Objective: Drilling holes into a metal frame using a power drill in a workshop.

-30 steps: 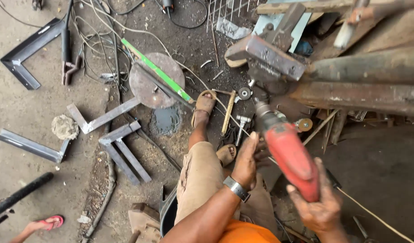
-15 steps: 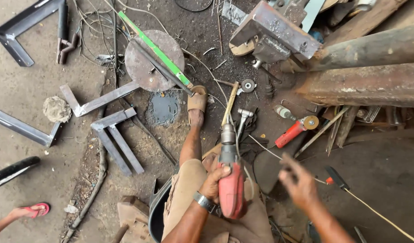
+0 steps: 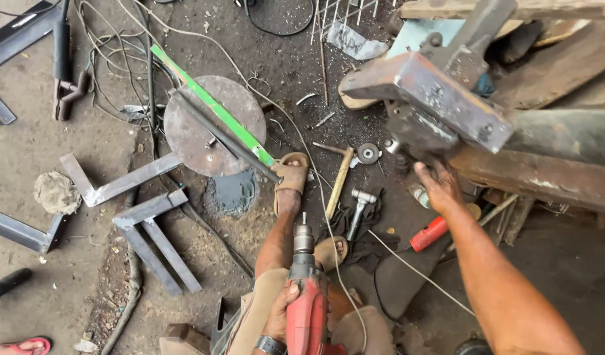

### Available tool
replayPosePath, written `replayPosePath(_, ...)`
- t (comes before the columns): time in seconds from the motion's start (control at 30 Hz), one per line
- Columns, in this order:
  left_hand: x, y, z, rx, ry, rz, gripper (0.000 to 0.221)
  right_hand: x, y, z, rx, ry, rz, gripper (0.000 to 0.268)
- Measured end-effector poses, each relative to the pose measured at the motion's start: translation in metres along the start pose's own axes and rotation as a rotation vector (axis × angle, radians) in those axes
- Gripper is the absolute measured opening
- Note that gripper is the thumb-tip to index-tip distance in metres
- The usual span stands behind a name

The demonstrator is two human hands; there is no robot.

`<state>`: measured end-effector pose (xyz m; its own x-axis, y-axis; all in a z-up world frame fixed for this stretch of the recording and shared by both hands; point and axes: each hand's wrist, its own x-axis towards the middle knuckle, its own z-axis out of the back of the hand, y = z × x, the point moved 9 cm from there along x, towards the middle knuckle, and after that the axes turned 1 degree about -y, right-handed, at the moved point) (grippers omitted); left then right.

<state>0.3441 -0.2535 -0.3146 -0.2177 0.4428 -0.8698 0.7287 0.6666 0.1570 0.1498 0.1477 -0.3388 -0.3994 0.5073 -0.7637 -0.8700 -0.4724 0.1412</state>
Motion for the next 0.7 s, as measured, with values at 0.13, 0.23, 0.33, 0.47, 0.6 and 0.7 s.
replayPosePath(0.13, 0.002, -0.020, -0.016, -0.120, -0.147, -0.030, 0.054, 0.031, -0.011, -0.003, 0.002, 0.067, 0.080, 0.077)
replayPosePath(0.23, 0.005, -0.018, -0.019, -0.122, -0.231, 0.161, 0.063, 0.045, -0.008, 0.008, 0.031, 0.052, 0.213, 0.077)
replayPosePath(0.33, 0.009, -0.029, -0.036, -0.138, -0.172, 0.156, 0.062, 0.043, 0.012, 0.001, -0.154, 0.139, 0.310, 0.062)
replayPosePath(0.47, 0.014, -0.042, -0.039, -0.081, -0.146, 0.112, 0.063, 0.026, 0.031, -0.002, -0.256, 0.218, 0.091, 0.098)
replayPosePath(0.6, 0.012, -0.057, -0.048, -0.038, -0.139, 0.087, 0.065, 0.003, 0.042, 0.005, -0.314, 0.198, -0.056, 0.097)
replayPosePath(0.7, 0.005, -0.049, -0.038, 0.001, -0.246, 0.172, 0.077, 0.024, 0.007, 0.009, -0.539, 0.139, 0.080, 0.096)
